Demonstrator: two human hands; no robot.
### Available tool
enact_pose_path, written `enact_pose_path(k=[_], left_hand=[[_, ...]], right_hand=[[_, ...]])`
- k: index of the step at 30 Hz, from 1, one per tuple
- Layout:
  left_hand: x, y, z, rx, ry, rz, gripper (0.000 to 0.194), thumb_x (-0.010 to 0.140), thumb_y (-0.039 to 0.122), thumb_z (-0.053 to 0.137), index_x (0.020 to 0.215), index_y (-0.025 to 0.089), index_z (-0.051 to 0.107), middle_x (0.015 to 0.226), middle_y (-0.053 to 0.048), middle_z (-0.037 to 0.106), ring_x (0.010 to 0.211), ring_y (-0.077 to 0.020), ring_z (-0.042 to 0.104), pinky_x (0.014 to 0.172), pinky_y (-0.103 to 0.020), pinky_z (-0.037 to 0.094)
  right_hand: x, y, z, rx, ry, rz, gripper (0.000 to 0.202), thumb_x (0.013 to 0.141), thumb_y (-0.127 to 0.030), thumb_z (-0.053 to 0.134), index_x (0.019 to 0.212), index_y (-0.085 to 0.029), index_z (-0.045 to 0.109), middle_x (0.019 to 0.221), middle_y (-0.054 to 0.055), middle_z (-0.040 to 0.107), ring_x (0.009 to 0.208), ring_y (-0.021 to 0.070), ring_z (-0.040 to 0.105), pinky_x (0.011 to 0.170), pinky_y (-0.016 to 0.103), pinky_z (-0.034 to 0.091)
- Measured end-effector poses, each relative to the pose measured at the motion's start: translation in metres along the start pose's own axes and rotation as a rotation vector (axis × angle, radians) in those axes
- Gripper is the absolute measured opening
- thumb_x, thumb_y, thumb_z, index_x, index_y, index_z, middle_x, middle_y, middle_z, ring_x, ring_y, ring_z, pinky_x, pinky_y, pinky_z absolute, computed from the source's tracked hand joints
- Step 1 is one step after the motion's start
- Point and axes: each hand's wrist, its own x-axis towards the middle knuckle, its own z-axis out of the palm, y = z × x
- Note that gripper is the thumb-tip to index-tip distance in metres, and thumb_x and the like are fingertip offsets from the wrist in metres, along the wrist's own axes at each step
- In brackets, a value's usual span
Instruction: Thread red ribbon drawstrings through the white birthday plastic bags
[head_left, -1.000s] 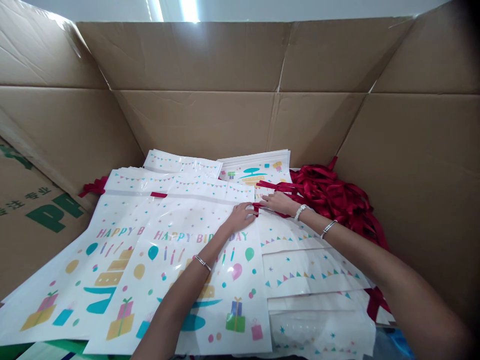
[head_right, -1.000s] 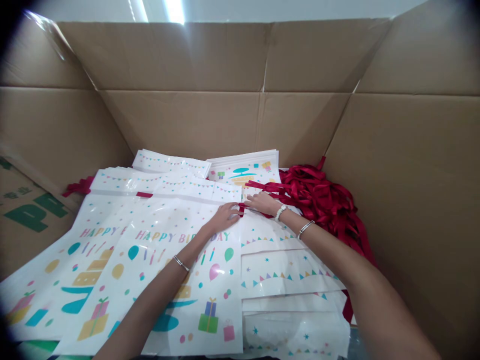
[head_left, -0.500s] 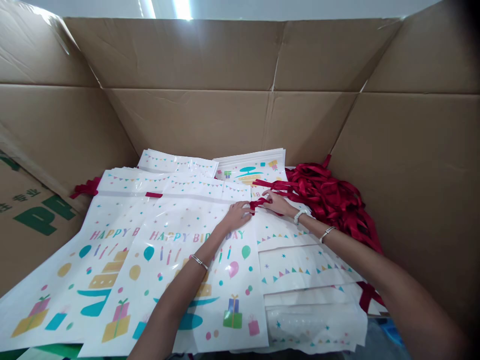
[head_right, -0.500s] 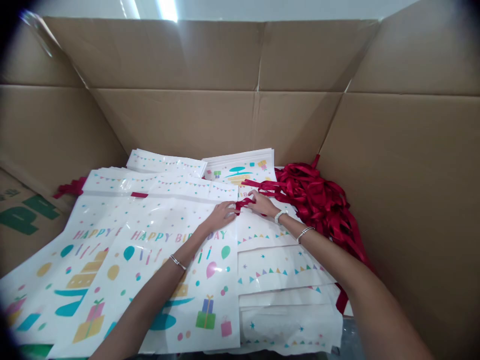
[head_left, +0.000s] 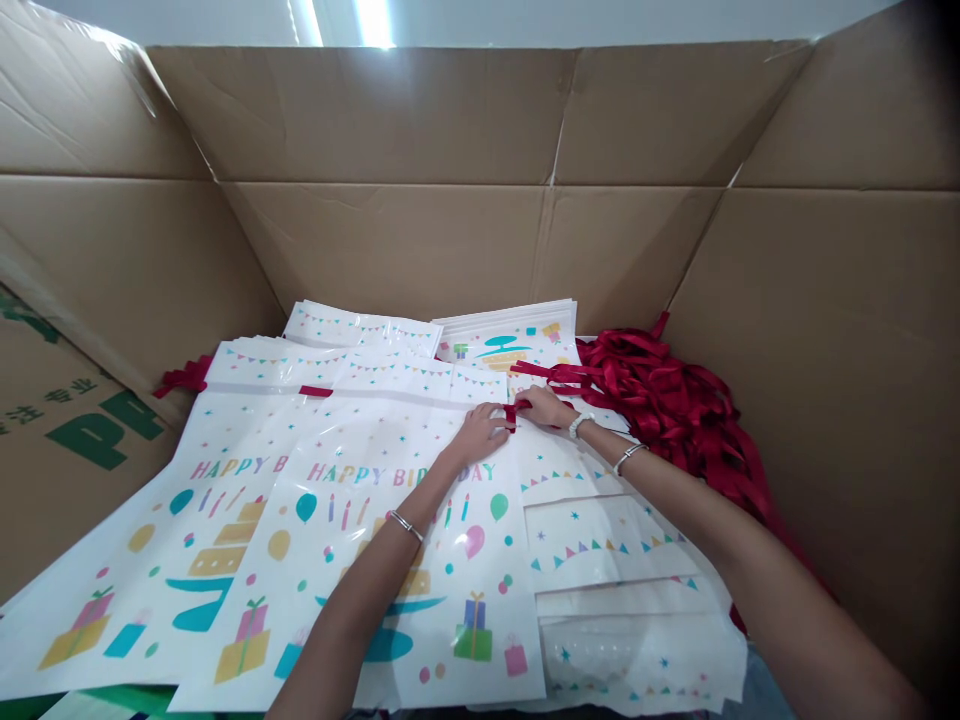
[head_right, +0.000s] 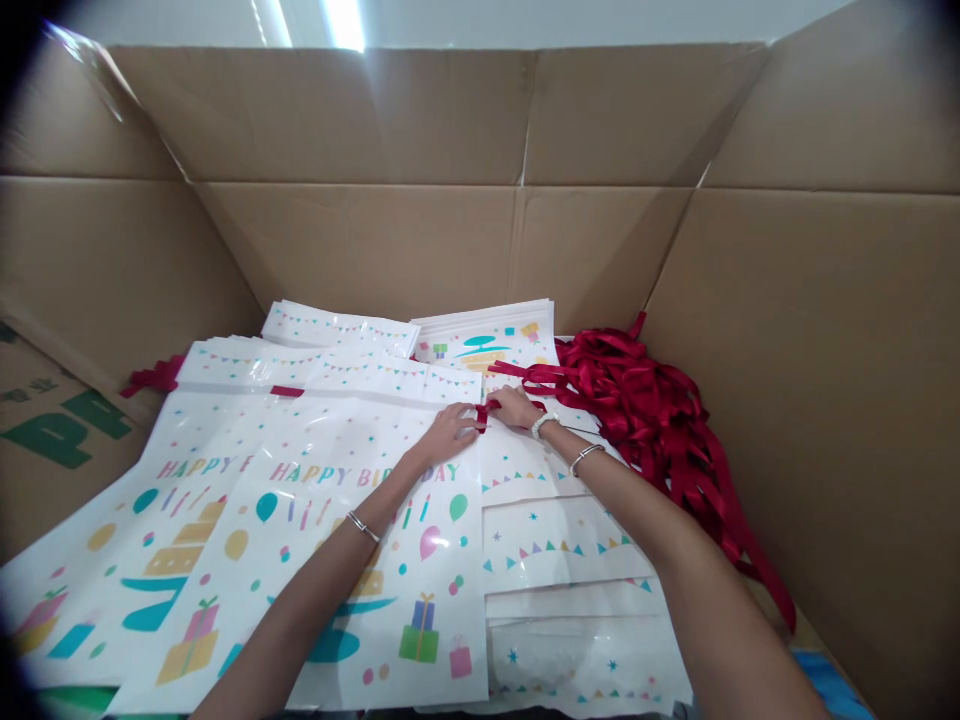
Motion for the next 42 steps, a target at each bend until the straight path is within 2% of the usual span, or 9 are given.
enact_pose_path(k=[7,13,17,22,25,29,36,40,42], left_hand=[[0.000,0.002,-0.002,-0.005,-0.008,-0.025,0.030,0.095,0.032,0.054,0.118,0.032,0.072,0.141,-0.007,0.052,0.134,-0.0270,0.044,0.111,-0.048,0.038],[0.001,0.000,0.000,-0.013,-0.022,-0.025,0.031,0.096,0.033,0.052,0.119,0.033,0.072,0.141,-0.007,0.052,0.134,-0.0274,0.044,0.111,-0.049,0.037],[0.002,-0.002,0.002,-0.018,-0.023,-0.030,0.031,0.096,0.033,0.052,0.119,0.032,0.072,0.143,-0.007,0.051,0.136,-0.0281,0.043,0.112,-0.050,0.037],[0.001,-0.001,-0.001,-0.018,-0.040,-0.035,0.032,0.095,0.033,0.051,0.121,0.032,0.072,0.143,-0.007,0.051,0.135,-0.0285,0.043,0.112,-0.050,0.037],[0.001,0.000,-0.002,-0.013,-0.041,-0.036,0.033,0.095,0.033,0.051,0.121,0.032,0.071,0.143,-0.007,0.051,0.135,-0.0281,0.044,0.112,-0.049,0.037],[0.002,0.000,-0.002,-0.021,-0.047,-0.043,0.032,0.095,0.033,0.051,0.119,0.032,0.072,0.144,-0.006,0.051,0.136,-0.0291,0.043,0.112,-0.050,0.037],[0.003,-0.002,-0.001,-0.021,-0.050,-0.038,0.032,0.095,0.033,0.052,0.121,0.032,0.071,0.144,-0.007,0.050,0.136,-0.0290,0.043,0.112,-0.051,0.036],[0.002,-0.002,0.000,-0.018,-0.045,-0.037,0.032,0.096,0.032,0.052,0.120,0.032,0.072,0.144,-0.007,0.051,0.136,-0.0289,0.043,0.112,-0.051,0.037],[0.002,-0.002,0.000,-0.016,-0.035,-0.037,0.031,0.096,0.032,0.052,0.120,0.032,0.072,0.144,-0.007,0.051,0.135,-0.0284,0.044,0.112,-0.050,0.037]], right_hand=[[-0.009,0.015,-0.010,0.353,-0.045,0.075,0.019,0.083,-0.032,0.063,0.080,-0.014,0.069,0.083,0.005,0.071,0.076,0.0157,0.060,0.068,0.023,0.043],[-0.028,0.031,-0.033,0.489,-0.161,0.197,0.030,0.088,-0.036,0.055,0.073,-0.013,0.066,0.066,0.005,0.065,0.051,0.0107,0.049,0.049,0.023,0.035],[-0.031,0.028,-0.032,0.356,-0.098,0.167,0.016,0.084,-0.028,0.061,0.084,-0.013,0.069,0.084,0.007,0.072,0.067,0.0142,0.061,0.057,0.022,0.041],[-0.032,0.022,-0.022,-0.096,0.042,0.179,0.016,0.084,-0.019,0.058,0.095,-0.016,0.070,0.106,0.011,0.072,0.096,0.0247,0.065,0.076,0.029,0.046],[-0.036,0.019,-0.023,-0.228,0.112,0.248,0.021,0.088,-0.016,0.053,0.100,-0.016,0.069,0.109,0.014,0.071,0.100,0.0281,0.065,0.079,0.032,0.046],[-0.036,0.016,-0.028,-0.245,0.153,0.317,0.024,0.092,-0.020,0.049,0.104,-0.014,0.069,0.109,0.017,0.070,0.100,0.0299,0.065,0.080,0.034,0.045],[-0.017,0.021,-0.016,0.121,0.230,0.399,0.031,0.099,-0.029,0.040,0.110,-0.021,0.068,0.112,0.009,0.071,0.102,0.0257,0.064,0.076,0.029,0.045],[-0.003,0.025,-0.012,0.309,0.313,0.221,0.028,0.097,-0.027,0.040,0.100,-0.017,0.066,0.093,0.009,0.072,0.085,0.0209,0.064,0.072,0.027,0.045],[0.001,0.028,-0.015,0.476,0.291,0.163,0.024,0.096,-0.031,0.044,0.093,-0.017,0.063,0.079,0.006,0.069,0.068,0.0168,0.060,0.064,0.025,0.044]])
